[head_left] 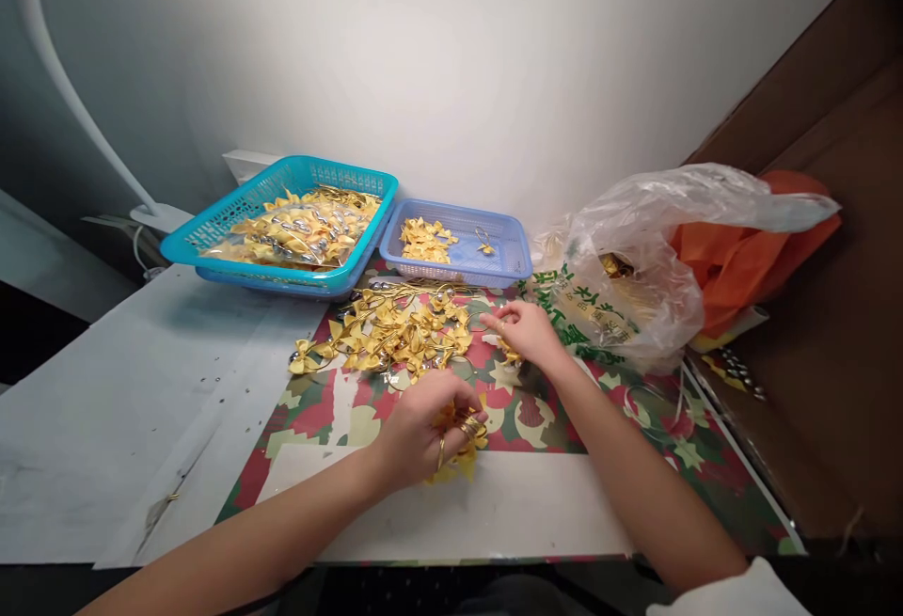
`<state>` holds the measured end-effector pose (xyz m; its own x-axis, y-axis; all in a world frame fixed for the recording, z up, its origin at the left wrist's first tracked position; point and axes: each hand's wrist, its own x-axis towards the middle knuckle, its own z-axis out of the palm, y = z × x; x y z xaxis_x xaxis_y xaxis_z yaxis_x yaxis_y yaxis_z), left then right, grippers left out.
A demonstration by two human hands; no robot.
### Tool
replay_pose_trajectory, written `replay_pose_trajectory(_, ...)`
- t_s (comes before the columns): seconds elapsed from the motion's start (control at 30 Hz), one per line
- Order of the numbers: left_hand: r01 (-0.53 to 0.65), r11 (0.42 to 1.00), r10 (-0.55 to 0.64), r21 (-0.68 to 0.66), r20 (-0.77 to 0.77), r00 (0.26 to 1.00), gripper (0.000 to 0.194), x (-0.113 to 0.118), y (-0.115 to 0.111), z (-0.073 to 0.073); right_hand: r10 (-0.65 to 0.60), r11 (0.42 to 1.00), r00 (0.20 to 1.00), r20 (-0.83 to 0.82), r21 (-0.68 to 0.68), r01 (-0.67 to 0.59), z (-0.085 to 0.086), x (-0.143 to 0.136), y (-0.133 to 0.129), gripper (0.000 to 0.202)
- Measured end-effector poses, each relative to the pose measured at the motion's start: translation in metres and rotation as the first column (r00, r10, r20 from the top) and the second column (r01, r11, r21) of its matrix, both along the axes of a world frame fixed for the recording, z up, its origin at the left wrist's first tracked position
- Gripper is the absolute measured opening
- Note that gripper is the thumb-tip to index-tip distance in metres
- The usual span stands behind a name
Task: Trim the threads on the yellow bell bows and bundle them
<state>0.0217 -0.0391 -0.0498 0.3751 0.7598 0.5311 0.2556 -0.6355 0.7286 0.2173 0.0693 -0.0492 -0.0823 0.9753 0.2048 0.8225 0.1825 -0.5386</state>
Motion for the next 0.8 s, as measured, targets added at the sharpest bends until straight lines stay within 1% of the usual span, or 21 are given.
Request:
replay_pose_trajectory(0.07, 0.001, 1.000, -0.001, -0.007, -0.001, 1.000, 0.008, 0.000, 0.000, -0.001, 0.053, 0.998, 0.996, 0.068, -0.024, -0.051, -0.001, -0.005, 0.003, 0.026)
replay_pose_trajectory(0.1, 0.001, 1.000, -0.001, -0.008, 0.000, 1.000, 0.008, 0.000, 0.001, -0.001, 0.074, 0.997, 0.992, 0.102, -0.015, -0.073, 0.000, -0.007, 0.005, 0.021)
replay_pose_trajectory(0.17, -0.002, 1.000, 0.002, -0.007, 0.002, 1.000, 0.008, 0.000, 0.001, -0.001, 0.110, 0.992, 0.978, 0.174, 0.041, -0.119, 0.004, -0.010, 0.011, 0.007)
replay_pose_trajectory(0.2, -0.004, 1.000, 0.004, -0.006, 0.003, 1.000, 0.008, 0.001, 0.001, -0.001, 0.138, 0.985, 0.967, 0.213, 0.078, -0.157, 0.007, -0.011, 0.015, 0.006)
replay_pose_trajectory(0.23, -0.004, 1.000, 0.004, -0.005, 0.003, 1.000, 0.008, 0.001, 0.002, -0.001, 0.177, 0.971, 0.951, 0.253, 0.111, -0.210, 0.010, -0.012, 0.019, 0.009)
replay_pose_trajectory(0.3, -0.004, 1.000, 0.004, -0.006, 0.005, 1.000, 0.008, 0.001, 0.001, -0.001, 0.286, 0.924, 0.898, 0.334, 0.154, -0.351, 0.014, -0.014, 0.028, 0.011)
replay_pose_trajectory(0.37, 0.002, 1.000, -0.001, -0.006, 0.012, 1.000, 0.008, 0.000, 0.001, 0.000, 0.397, 0.853, 0.824, 0.404, 0.169, -0.494, 0.017, -0.017, 0.037, 0.013)
replay_pose_trajectory(0.43, 0.010, 1.000, -0.010, -0.007, 0.021, 1.000, 0.008, 0.000, 0.001, 0.001, 0.478, 0.780, 0.751, 0.456, 0.173, -0.602, 0.018, -0.020, 0.045, 0.015)
replay_pose_trajectory(0.53, 0.023, 1.000, -0.023, -0.011, 0.035, 0.999, 0.009, 0.000, 0.000, 0.002, 0.558, 0.688, 0.654, 0.510, 0.157, -0.709, 0.018, -0.027, 0.056, 0.016)
replay_pose_trajectory(0.6, 0.020, 1.000, -0.020, -0.017, 0.038, 0.999, 0.009, 0.000, 0.000, 0.002, 0.591, 0.651, 0.609, 0.529, 0.133, -0.748, 0.018, -0.033, 0.062, 0.016)
replay_pose_trajectory(0.67, 0.009, 1.000, -0.008, -0.024, 0.037, 0.999, 0.009, 0.000, 0.001, 0.002, 0.608, 0.641, 0.587, 0.534, 0.106, -0.760, 0.020, -0.039, 0.065, 0.016)
replay_pose_trajectory(0.7, 0.003, 1.000, -0.002, -0.027, 0.035, 0.999, 0.008, 0.000, 0.001, 0.002, 0.609, 0.647, 0.589, 0.531, 0.096, -0.756, 0.021, -0.041, 0.066, 0.015)
replay_pose_trajectory(0.73, -0.002, 1.000, 0.003, -0.031, 0.034, 0.999, 0.008, 0.001, 0.001, 0.002, 0.604, 0.661, 0.600, 0.525, 0.090, -0.745, 0.022, -0.043, 0.066, 0.014)
replay_pose_trajectory(0.8, -0.014, 0.999, 0.016, -0.040, 0.033, 0.999, 0.006, 0.001, 0.001, 0.002, 0.574, 0.710, 0.649, 0.499, 0.092, -0.698, 0.027, -0.041, 0.063, 0.013)
